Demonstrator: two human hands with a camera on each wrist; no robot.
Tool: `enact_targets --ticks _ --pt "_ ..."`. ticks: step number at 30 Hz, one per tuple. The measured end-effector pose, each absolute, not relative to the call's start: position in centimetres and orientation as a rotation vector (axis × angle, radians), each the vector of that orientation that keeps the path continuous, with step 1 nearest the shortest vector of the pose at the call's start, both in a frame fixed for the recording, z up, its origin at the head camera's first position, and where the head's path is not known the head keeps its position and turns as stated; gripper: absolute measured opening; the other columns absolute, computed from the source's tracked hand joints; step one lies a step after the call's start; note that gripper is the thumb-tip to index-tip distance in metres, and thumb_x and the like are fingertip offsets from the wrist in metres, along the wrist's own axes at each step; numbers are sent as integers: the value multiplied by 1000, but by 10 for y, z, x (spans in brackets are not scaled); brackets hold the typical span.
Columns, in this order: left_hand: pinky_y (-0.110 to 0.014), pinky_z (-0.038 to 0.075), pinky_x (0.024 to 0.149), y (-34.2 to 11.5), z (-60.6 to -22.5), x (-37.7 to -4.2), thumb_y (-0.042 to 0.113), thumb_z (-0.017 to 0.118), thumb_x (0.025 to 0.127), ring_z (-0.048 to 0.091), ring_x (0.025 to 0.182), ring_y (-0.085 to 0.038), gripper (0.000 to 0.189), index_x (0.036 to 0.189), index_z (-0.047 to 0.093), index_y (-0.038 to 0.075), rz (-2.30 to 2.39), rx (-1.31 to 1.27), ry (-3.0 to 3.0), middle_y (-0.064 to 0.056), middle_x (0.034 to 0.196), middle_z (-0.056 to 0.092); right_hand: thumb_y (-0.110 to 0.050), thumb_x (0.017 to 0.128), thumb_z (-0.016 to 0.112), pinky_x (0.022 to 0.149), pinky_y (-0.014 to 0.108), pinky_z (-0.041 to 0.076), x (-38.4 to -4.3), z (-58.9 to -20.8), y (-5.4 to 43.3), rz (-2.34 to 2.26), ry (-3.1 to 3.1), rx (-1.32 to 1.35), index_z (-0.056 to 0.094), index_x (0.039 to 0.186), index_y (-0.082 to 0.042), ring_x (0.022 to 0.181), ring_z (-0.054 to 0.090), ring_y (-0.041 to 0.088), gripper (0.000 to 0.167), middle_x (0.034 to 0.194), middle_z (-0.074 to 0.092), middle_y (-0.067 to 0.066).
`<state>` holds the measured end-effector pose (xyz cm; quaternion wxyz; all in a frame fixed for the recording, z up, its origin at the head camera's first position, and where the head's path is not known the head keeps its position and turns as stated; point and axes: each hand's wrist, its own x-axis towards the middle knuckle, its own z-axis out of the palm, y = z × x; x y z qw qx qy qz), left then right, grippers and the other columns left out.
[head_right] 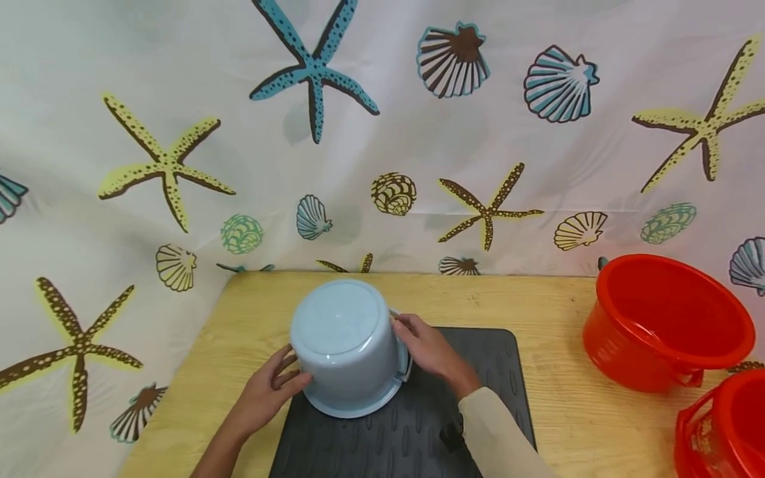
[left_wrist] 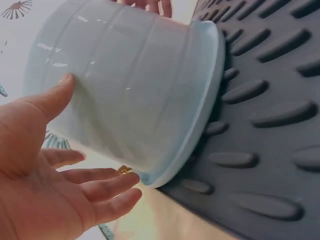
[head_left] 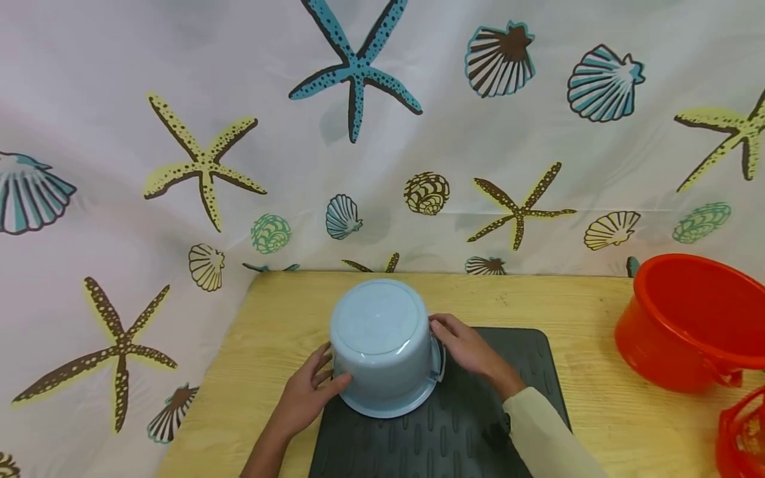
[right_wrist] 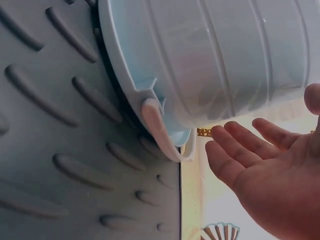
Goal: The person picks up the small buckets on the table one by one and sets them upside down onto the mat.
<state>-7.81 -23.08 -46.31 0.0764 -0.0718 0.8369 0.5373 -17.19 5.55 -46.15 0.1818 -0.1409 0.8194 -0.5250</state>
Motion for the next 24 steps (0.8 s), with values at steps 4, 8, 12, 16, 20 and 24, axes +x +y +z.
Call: enact_targets --ticks 4,8,12,16,20,24 --pt "-51 43 102 -228 -458 -83 44 65 87 41 133 -41 89 153 13 17 1553 -209 2537 -20 153 28 -43 102 36 105 54 39 -169 -462 67 -1457 2369 -361 43 141 -10 128 49 32 51 140 50 13" --pt "-54 41 103 -221 -452 -84 49 63 87 38 136 -39 89 153 11 19 1500 -177 2584 -16 155 26 -44 101 38 104 54 39 -164 -460 80 -1456 2414 -349 43 141 -12 129 47 33 51 140 50 12" --pt "-56 39 103 -219 -442 -82 48 60 89 34 138 -37 87 153 10 18 1463 -161 2657 -15 156 23 -42 101 39 105 54 39 -159 -460 92 -1492 2440 -379 40 142 -11 131 46 33 52 142 49 14" --pt "-57 38 103 -217 -430 -82 46 60 91 32 139 -35 86 153 10 16 1444 -128 2729 -13 157 22 -41 101 41 104 52 40 -152 -463 108 -1504 2491 -370 39 143 -10 131 47 33 52 142 49 13" --pt "-57 38 103 -210 -416 -86 44 60 91 31 140 -35 82 153 14 14 1416 -60 2810 -13 156 23 -42 100 43 102 51 42 -144 -461 131 -1502 2524 -345 38 144 -13 130 48 32 53 144 47 10" --pt "-57 37 105 -198 -400 -89 45 60 91 29 140 -35 81 153 16 14 1375 -38 2879 -13 156 25 -41 99 47 104 50 41 -135 -456 158 -1533 2525 -355 36 144 -14 130 48 31 53 145 44 12"
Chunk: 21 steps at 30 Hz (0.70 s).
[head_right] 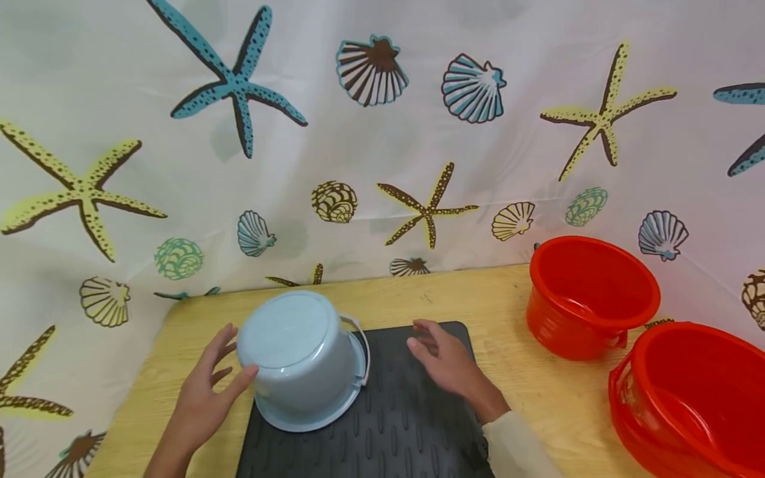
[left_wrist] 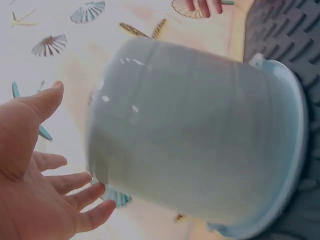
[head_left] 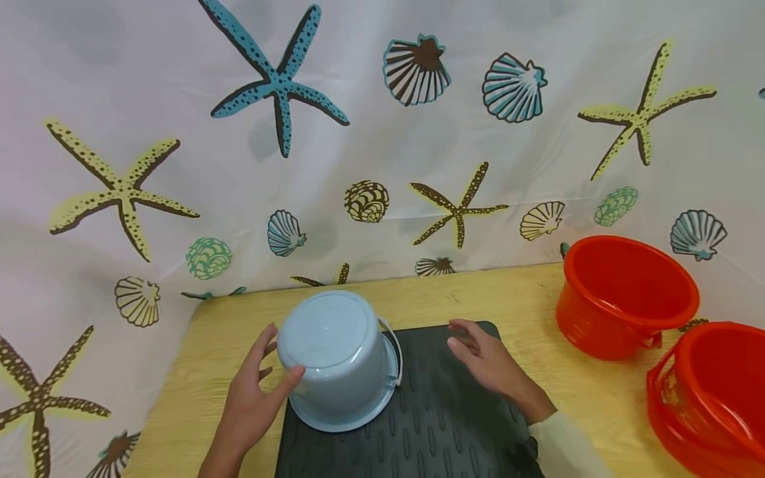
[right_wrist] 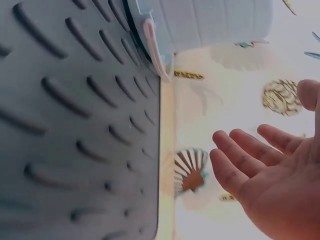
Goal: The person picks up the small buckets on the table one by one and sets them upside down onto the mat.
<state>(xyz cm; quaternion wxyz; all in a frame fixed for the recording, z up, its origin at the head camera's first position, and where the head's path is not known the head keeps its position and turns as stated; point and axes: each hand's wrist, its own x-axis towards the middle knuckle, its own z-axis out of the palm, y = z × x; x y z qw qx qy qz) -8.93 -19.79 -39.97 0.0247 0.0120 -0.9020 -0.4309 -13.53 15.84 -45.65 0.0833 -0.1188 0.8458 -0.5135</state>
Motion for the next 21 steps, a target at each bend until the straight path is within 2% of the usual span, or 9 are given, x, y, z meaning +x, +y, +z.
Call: enact_targets --ticks 8,14,21 --pt "-66 23 108 -179 -372 -86 47 65 87 22 143 -37 86 153 17 20 -1211 126 -2786 -13 157 22 -38 95 56 102 51 43 -109 -446 197 -1486 2695 -260 41 140 -12 126 52 34 55 143 47 15" --pt "-64 26 109 -162 -362 -84 45 66 87 26 141 -35 82 152 22 20 -1238 97 -2775 -12 156 26 -33 95 57 100 52 43 -93 -440 227 -1467 2861 -175 42 139 -7 125 52 37 54 139 50 19" --pt "-60 32 107 -132 -368 -90 32 69 87 34 138 -32 73 148 32 17 -1260 -154 -2659 -12 151 35 -34 97 54 101 53 42 -85 -428 263 -1415 2956 -16 38 141 -3 127 48 39 57 141 47 22"
